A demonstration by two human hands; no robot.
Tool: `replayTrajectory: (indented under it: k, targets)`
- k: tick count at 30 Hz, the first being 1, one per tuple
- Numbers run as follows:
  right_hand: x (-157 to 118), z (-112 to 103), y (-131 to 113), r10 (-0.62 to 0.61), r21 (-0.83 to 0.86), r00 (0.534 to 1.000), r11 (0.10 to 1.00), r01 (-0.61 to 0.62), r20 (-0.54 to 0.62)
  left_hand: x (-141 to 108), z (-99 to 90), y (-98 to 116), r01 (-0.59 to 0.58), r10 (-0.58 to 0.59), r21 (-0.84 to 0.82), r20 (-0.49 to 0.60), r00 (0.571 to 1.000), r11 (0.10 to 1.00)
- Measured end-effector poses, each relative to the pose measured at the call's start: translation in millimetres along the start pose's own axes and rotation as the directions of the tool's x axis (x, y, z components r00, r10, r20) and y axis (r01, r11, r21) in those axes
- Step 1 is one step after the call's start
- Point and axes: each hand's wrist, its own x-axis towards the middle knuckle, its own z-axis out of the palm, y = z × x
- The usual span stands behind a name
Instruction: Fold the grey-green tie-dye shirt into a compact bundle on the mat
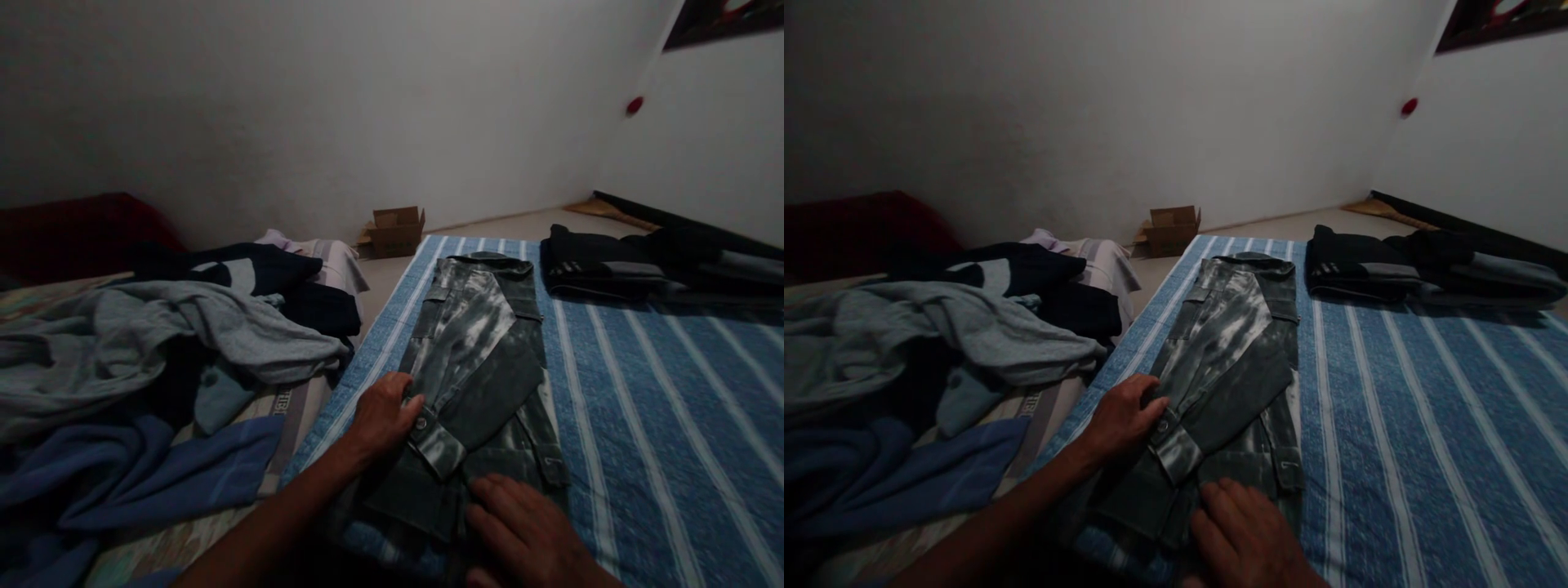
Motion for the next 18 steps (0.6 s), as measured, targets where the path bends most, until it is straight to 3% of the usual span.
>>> replayTrajectory:
  k: [6, 11, 18]
  targets:
    - [1.2, -6.0, -1.5, 0.020, 0.024, 1.000, 1.000, -0.021, 0.007, 11.2, -4.4, 3.8, 0.128, -0.131, 0.033, 0.124, 0.984, 0.991]
    - [-1.6, -2.8, -1.7, 0.029, 0.058, 1.000, 0.998, -0.029, 0.005, 21.8, 2.8, -8.4, 0.262, -0.226, -0.172, 0.203, 0.953, 0.949]
    - [10.5, -6.4, -2.8, 0.074, 0.128, 0.997, 0.989, -0.073, -0.001, 23.7, 11.8, -17.9, 0.299, -0.234, -0.400, 0.205, 0.950, 0.866]
